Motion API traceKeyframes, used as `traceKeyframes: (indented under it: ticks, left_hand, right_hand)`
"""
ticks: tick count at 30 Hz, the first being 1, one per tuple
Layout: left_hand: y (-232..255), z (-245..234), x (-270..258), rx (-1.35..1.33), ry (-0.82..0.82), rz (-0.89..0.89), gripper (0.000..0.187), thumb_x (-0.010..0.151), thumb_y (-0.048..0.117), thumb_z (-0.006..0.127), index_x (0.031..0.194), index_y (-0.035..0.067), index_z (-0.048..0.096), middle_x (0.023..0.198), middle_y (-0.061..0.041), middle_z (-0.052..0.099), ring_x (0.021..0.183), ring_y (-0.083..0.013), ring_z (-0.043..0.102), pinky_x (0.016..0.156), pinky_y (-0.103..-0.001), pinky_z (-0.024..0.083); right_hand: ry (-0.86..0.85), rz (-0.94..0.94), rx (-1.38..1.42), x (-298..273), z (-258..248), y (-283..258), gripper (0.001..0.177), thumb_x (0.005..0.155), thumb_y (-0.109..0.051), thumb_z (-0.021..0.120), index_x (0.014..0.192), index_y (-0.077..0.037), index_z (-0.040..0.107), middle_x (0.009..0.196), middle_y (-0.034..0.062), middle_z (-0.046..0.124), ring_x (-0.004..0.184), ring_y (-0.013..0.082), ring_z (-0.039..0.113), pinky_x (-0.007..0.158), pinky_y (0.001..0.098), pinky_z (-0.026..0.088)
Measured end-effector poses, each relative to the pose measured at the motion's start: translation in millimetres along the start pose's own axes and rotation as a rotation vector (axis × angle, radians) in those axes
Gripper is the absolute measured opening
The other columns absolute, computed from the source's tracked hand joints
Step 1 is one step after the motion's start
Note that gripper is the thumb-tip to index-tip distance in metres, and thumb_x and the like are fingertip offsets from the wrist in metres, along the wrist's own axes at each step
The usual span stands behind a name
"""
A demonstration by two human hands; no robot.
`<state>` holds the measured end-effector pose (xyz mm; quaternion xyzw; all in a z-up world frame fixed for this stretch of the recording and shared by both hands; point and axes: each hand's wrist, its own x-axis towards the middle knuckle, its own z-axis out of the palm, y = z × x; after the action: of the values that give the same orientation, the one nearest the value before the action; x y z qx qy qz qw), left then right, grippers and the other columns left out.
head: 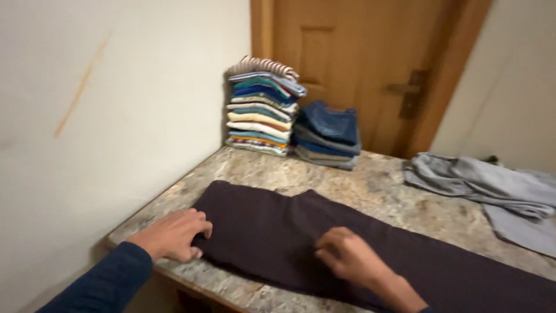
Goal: The person picks up dark pants and light gray pants from a surface, smoothing them out and folding them into rectangular stacks by hand next to other folded garments.
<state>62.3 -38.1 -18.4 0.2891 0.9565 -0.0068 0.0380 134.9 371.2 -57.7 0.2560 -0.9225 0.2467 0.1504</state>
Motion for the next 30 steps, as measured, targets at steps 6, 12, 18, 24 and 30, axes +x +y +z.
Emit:
traceKeyframes:
  ticks: [6,12,18,24,30]
  left_hand:
    - [-12,26,-20,0.002,0.221,0.136,0.027,0.081,0.012,0.078,0.106,0.011,0.067,0.096,-0.007,0.06,0.099,-0.0294,0.058,0.087,-0.044,0.046]
    - [-11,-5,-20,0.044,0.246,0.142,0.024,0.07,-0.002,0.069,0.089,0.013,0.068,0.089,-0.003,0.064,0.098,-0.0259,0.061,0.087,-0.041,0.048]
    - [18,-11,35,0.023,0.225,-0.112,0.019,0.081,0.01,0.064,0.098,0.012,0.071,0.106,-0.008,0.073,0.108,-0.0287,0.067,0.097,-0.042,0.05]
    - [61,52,121,-0.205,0.378,-0.165,0.058,0.098,0.051,0.051,0.151,0.027,0.052,0.162,-0.011,0.037,0.148,-0.0334,0.027,0.117,-0.063,0.015]
    - [-13,77,112,-0.099,0.238,-0.268,0.07,0.096,0.065,0.043,0.159,0.035,0.039,0.165,-0.009,0.024,0.154,-0.0293,0.017,0.123,-0.06,0.006]
  right_hand:
    - [-0.42,-0.01,0.144,34,27,-79,0.02,0.086,-0.021,0.076,0.099,-0.007,0.073,0.095,0.0097,0.071,0.082,0.0283,0.072,0.074,0.0393,0.058]
    - [-0.419,-0.048,0.219,35,30,-69,0.013,0.09,-0.017,0.072,0.095,-0.006,0.076,0.094,0.0104,0.076,0.085,0.026,0.075,0.077,0.0366,0.059]
    - [-0.264,0.25,0.239,58,44,-55,0.018,0.091,-0.022,0.069,0.101,-0.009,0.078,0.098,0.01,0.08,0.087,0.0262,0.079,0.081,0.0347,0.062]
    - [0.165,0.004,-0.18,101,110,-22,0.051,0.092,-0.038,0.071,0.131,-0.006,0.063,0.143,0.0231,0.053,0.136,0.0442,0.046,0.109,0.057,0.037]
    - [-0.221,0.613,-0.33,54,44,94,0.067,0.1,-0.058,0.04,0.158,-0.026,0.038,0.164,0.0045,0.026,0.151,0.0259,0.024,0.122,0.0533,0.021]
